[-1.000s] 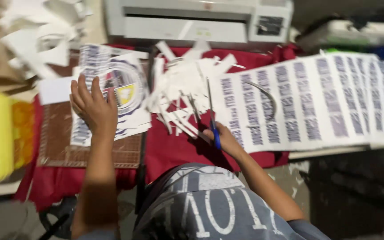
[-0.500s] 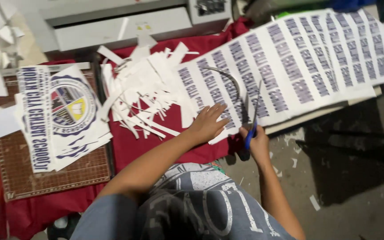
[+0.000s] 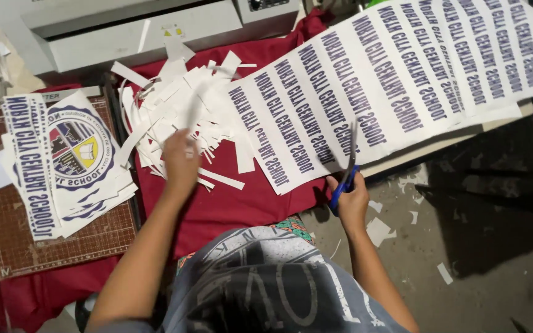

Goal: Cutting individual printed school labels from a large sheet using scissors.

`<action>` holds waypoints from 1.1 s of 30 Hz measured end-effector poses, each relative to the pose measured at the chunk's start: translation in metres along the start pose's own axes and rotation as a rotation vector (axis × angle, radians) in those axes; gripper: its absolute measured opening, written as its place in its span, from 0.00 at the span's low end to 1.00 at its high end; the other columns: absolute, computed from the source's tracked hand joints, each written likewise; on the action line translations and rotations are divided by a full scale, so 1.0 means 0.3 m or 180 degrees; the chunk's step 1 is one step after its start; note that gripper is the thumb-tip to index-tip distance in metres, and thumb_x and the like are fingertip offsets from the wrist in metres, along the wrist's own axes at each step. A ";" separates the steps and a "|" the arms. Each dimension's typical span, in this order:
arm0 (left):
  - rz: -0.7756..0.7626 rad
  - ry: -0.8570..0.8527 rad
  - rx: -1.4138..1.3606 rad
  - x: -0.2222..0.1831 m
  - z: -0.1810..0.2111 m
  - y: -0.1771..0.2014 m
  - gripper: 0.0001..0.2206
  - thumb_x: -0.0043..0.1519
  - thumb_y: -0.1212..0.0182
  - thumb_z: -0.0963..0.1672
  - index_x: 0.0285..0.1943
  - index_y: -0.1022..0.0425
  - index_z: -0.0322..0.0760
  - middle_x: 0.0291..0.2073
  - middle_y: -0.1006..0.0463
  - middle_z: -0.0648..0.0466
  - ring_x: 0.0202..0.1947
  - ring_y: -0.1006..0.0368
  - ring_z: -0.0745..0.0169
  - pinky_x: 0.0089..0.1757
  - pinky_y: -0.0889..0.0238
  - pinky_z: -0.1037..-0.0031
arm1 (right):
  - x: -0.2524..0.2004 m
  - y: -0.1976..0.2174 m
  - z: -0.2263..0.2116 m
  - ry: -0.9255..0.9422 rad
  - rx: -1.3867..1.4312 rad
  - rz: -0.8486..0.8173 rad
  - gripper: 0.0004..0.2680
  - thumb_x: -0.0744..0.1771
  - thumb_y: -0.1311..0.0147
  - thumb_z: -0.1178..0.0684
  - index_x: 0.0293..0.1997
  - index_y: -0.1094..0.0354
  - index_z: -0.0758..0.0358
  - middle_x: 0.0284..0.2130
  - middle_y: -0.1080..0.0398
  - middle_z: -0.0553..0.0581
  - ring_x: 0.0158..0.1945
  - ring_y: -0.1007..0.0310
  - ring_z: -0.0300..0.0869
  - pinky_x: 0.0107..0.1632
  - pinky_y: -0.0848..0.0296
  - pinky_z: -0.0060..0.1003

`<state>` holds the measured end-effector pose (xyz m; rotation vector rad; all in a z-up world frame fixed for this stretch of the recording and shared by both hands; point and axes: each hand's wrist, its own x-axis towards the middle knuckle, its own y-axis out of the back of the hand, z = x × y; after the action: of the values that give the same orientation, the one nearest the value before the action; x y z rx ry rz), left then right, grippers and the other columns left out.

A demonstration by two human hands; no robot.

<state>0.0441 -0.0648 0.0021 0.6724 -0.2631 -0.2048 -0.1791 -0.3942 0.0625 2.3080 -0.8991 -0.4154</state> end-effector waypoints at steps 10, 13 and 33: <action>-0.1022 0.1216 0.0113 -0.189 -0.002 0.066 0.15 0.66 0.42 0.49 0.55 0.22 0.35 0.33 0.18 0.41 0.34 0.19 0.46 0.38 0.27 0.63 | 0.079 -0.082 0.083 -0.0474 0.1085 0.0252 0.09 0.66 0.36 0.55 0.44 0.31 0.68 0.32 0.27 0.50 0.34 0.32 0.32 0.39 0.30 0.28; -0.1293 0.1176 -0.0071 -0.183 0.056 -0.055 0.15 0.66 0.40 0.50 0.50 0.20 0.35 0.35 0.17 0.41 0.38 0.19 0.47 0.40 0.27 0.64 | 0.080 -0.070 0.082 -0.0211 0.1275 0.0108 0.09 0.67 0.37 0.56 0.47 0.30 0.69 0.38 0.24 0.52 0.40 0.28 0.33 0.45 0.28 0.27; -0.1416 -0.0726 0.1262 -0.014 0.232 -0.467 0.31 0.64 0.49 0.57 0.75 0.39 0.41 0.75 0.50 0.44 0.74 0.57 0.38 0.63 0.65 0.32 | 0.000 -0.055 0.062 0.0921 0.0944 -0.0625 0.21 0.66 0.35 0.59 0.65 0.35 0.71 0.55 0.27 0.57 0.55 0.29 0.38 0.54 0.31 0.32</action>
<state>0.0046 -0.2114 -0.0357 1.1008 -0.3754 -0.6696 -0.1799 -0.3929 0.0376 2.6516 -0.6271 -0.0223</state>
